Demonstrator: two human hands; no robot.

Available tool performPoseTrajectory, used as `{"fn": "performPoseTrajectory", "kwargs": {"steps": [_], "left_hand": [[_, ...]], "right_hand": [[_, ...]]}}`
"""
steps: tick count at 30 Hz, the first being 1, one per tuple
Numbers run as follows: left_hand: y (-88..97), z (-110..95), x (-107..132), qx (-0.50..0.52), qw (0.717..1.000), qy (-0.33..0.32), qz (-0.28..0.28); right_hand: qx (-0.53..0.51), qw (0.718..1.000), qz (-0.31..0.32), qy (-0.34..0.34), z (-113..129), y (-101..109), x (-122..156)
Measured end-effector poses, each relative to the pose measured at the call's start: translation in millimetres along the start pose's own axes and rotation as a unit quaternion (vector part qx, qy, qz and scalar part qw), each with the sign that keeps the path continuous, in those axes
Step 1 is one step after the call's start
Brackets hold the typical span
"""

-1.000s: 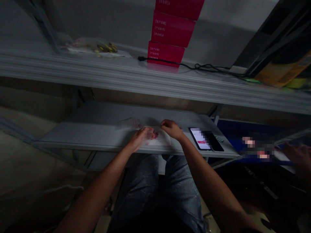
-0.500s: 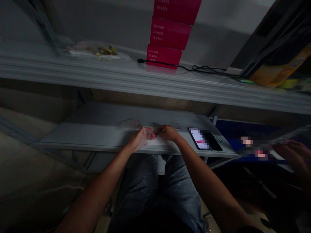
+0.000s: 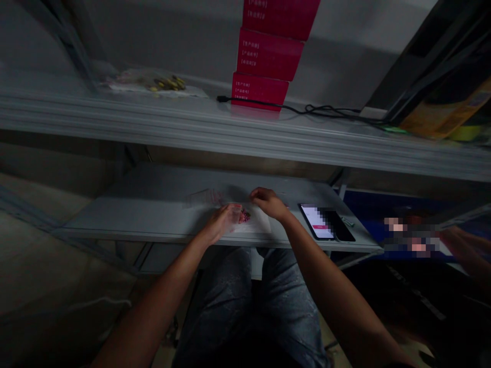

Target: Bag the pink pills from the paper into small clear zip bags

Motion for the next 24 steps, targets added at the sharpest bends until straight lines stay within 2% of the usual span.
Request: {"fn": "performPoseTrajectory", "kwargs": {"steps": [2,4,6,8,10,13,15,24], "left_hand": [[-1.2,-2,2,-0.013,1.000,-0.016,-0.012],[-0.8,-4,3,-0.010,0.999,-0.035,-0.026],[1.1,-5,2,0.000,0.998,-0.043,-0.036],[1.9,-4,1,0.004,0.999,-0.034,-0.025],[0.9,-3,-1,0.006,1.000,-0.022,0.001],[-0.3,-3,-1,0.011,0.999,-0.017,0.025],[-0.6,-3,-1,0.018,0.999,-0.011,0.024],[-8.0,-8,2,0.031,0.999,-0.004,0.031]], "right_hand": [[-0.031,0.999,-0.017,0.028,23,3,-9],[-0.023,0.998,0.020,0.055,43,0,-16],[0.012,0.996,0.055,0.071,52,-4,-18],[0.054,0.994,0.067,0.065,46,-6,-15],[0.093,0.991,0.092,0.037,27,-9,-8],[0.115,0.978,0.173,-0.007,-2,-21,8],[0.106,0.973,0.204,-0.020,-13,-27,16],[0.079,0.974,0.208,-0.035,-27,-32,20]]}}
Point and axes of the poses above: each hand's wrist, its own x-axis away from the middle knuckle, its own y-axis out of the back of the hand, z = x × y, the point moved 6 cm from there along -x, towards the middle knuckle, and after that the axes turned 13 degrees about y, right-handed, at the moved point
